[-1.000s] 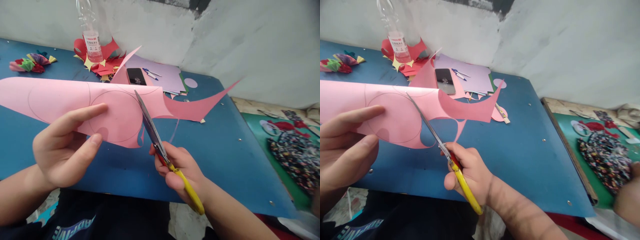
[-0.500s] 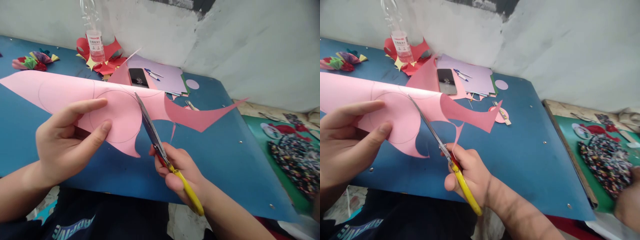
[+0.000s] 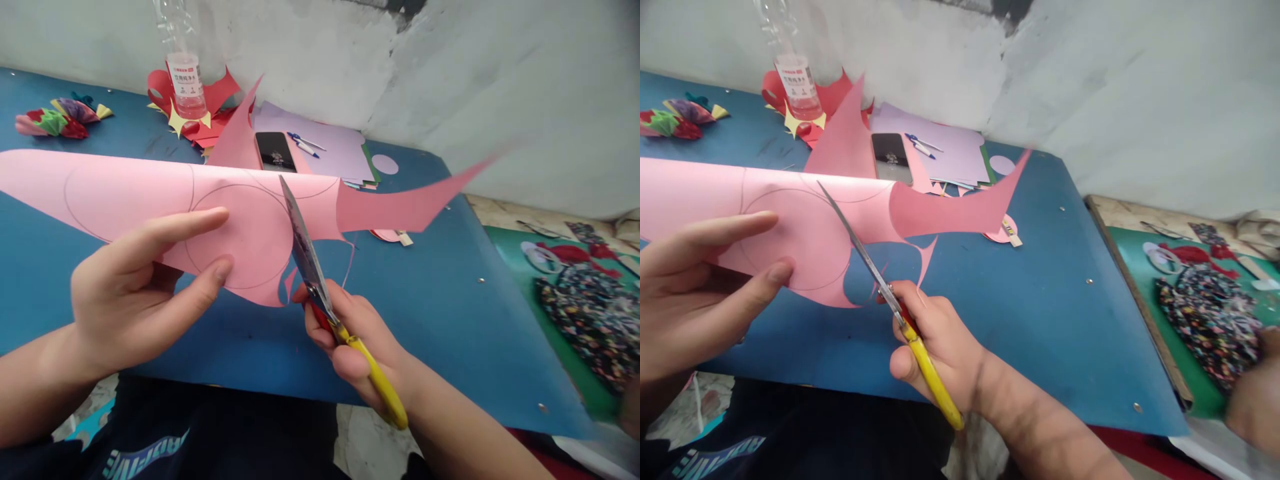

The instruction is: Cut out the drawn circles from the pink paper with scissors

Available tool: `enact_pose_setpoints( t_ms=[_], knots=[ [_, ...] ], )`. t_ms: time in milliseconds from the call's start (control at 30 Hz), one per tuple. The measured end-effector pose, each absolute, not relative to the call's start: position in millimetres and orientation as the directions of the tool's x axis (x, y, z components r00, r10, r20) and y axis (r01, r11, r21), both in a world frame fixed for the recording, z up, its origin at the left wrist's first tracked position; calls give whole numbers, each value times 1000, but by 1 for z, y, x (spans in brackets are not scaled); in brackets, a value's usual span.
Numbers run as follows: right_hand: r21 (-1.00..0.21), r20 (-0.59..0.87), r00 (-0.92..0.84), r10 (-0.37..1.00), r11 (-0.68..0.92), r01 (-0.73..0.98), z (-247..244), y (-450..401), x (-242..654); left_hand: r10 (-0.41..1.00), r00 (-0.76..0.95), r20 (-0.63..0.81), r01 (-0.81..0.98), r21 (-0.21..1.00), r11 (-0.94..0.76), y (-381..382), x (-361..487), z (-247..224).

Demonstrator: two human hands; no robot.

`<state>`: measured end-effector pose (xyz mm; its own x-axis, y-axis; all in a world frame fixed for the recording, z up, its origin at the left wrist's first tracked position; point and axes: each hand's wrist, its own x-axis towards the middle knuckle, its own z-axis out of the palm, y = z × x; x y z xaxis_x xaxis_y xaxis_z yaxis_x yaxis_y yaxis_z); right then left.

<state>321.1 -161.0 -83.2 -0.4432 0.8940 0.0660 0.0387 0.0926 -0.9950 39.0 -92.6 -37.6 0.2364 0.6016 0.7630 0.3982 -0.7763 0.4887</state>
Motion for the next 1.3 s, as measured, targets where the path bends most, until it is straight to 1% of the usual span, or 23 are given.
enact_pose_setpoints(
  t_ms=[67,200,267,367,533,700,867,1100,1300],
  knots=[
    [-993,94,-452,887,115,18,-84,-160,320,592,259,763,398,474,-785,-92,38,-37],
    [-998,67,-404,912,58,-35,-85,-160,317,562,294,773,405,432,-806,-91,35,-36],
    [-998,64,-393,917,55,-33,-85,-162,316,552,306,776,406,418,-813,-91,35,-36],
    [-998,64,-383,921,62,-19,-86,-163,315,548,317,774,409,410,-815,-91,35,-36],
    [-996,57,-383,922,24,-92,-87,-161,314,548,320,773,424,400,-813,-92,34,-35],
    [-996,54,-379,924,21,-89,-88,-162,316,566,309,764,419,425,-802,-92,34,-35],
    [-995,77,-382,921,93,24,-88,-164,319,598,274,753,391,481,-785,-92,37,-34],
    [-996,83,-410,908,67,-53,-88,-160,320,626,252,738,420,499,-758,-96,38,-32],
    [-998,69,-385,920,58,-40,-84,-163,319,652,244,717,406,535,-741,-97,38,-32]
  ],
)
